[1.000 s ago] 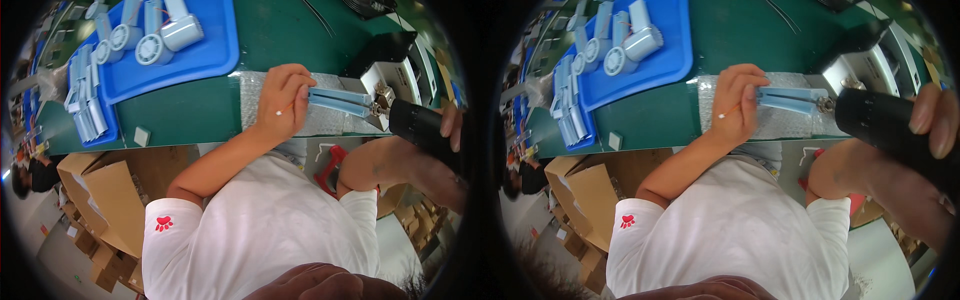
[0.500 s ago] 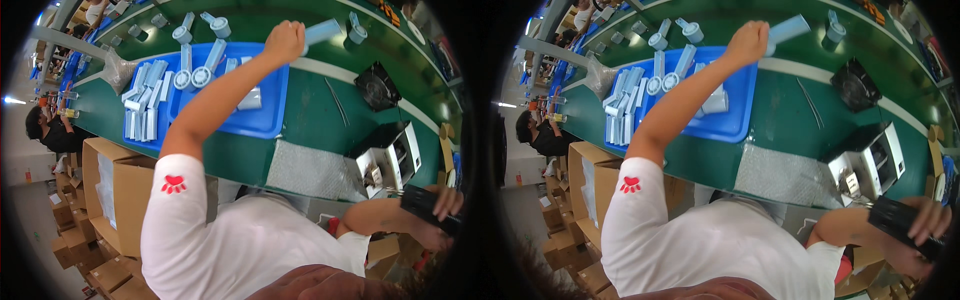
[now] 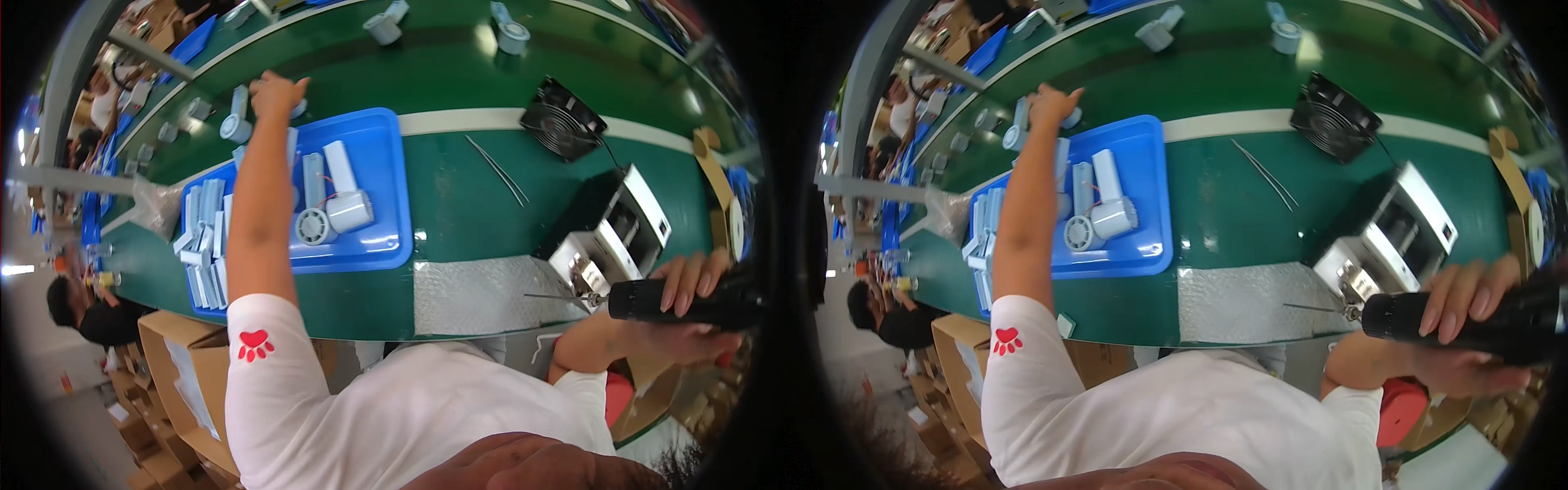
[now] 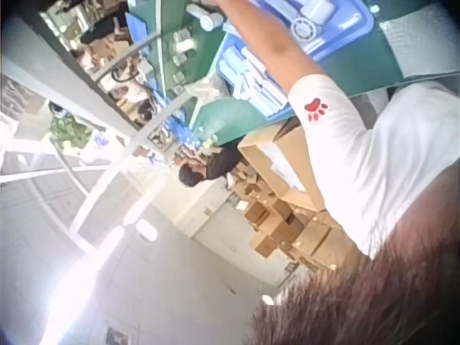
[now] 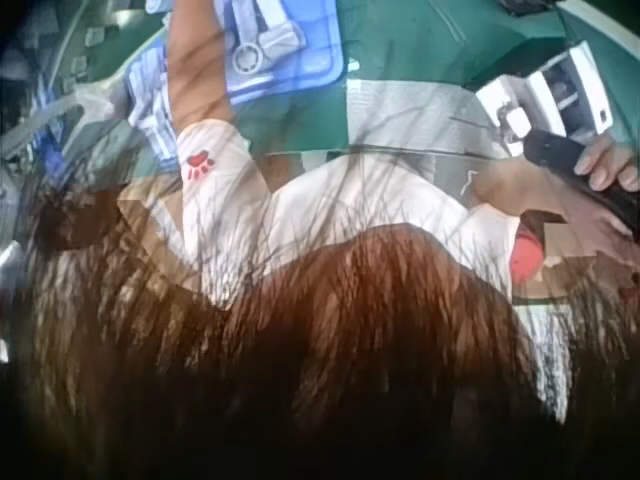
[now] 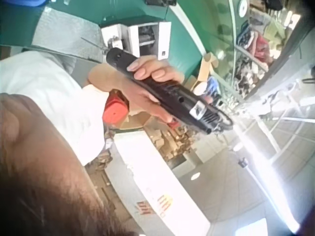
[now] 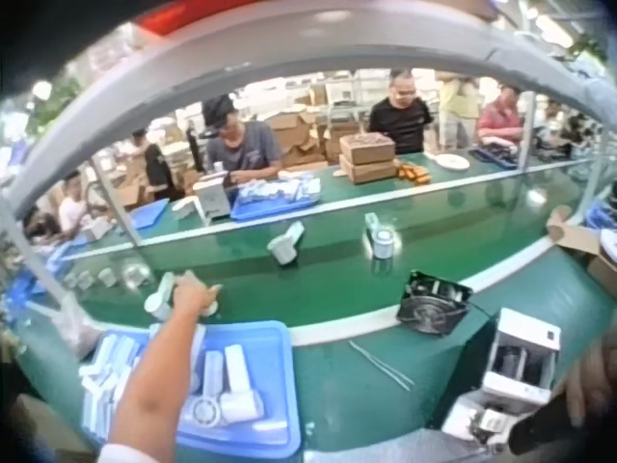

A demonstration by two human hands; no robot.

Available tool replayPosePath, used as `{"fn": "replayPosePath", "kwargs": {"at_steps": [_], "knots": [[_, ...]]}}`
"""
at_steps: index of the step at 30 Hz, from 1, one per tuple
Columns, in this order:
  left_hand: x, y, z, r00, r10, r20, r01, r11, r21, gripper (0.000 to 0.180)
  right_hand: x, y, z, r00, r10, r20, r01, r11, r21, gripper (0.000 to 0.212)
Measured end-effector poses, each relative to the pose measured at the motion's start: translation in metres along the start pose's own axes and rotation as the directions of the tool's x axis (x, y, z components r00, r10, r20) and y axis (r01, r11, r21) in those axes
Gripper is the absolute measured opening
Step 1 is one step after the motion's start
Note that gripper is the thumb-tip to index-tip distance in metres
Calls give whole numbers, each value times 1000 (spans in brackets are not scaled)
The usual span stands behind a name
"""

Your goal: Assembling plastic fan housing components using a screw machine and handheld tools.

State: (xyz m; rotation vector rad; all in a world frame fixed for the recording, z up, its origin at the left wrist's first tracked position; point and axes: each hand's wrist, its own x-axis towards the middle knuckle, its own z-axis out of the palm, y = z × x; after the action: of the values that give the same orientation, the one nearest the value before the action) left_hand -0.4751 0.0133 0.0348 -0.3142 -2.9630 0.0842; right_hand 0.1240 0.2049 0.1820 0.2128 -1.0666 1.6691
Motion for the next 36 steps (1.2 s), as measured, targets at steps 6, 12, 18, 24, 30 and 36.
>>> {"fn": "replayPosePath", "kwargs": {"at_steps": [6,12,18,24,30,36], "knots": [[-27,35,-44,922,297,249,-156,872,-463,68,15,-58,-22,996,23,84,-19,998,-52,54],[-211,75,-116,733,668,-128,-309,159,-938,51,29,-39,3,974,-183,-133,50,750,-660,65],[-380,98,-84,601,770,-215,-387,45,-921,53,16,-11,22,947,-300,115,232,389,-892,74],[-422,95,-78,511,743,-432,-664,21,-748,46,-12,-3,26,918,-395,31,309,663,-683,67],[-423,104,-73,539,698,-471,-683,34,-730,37,-11,-28,3,981,-49,-190,-39,900,-434,80],[-424,111,-57,664,599,-447,-589,50,-807,25,2,-22,22,954,-277,-113,79,599,-797,79]]}}
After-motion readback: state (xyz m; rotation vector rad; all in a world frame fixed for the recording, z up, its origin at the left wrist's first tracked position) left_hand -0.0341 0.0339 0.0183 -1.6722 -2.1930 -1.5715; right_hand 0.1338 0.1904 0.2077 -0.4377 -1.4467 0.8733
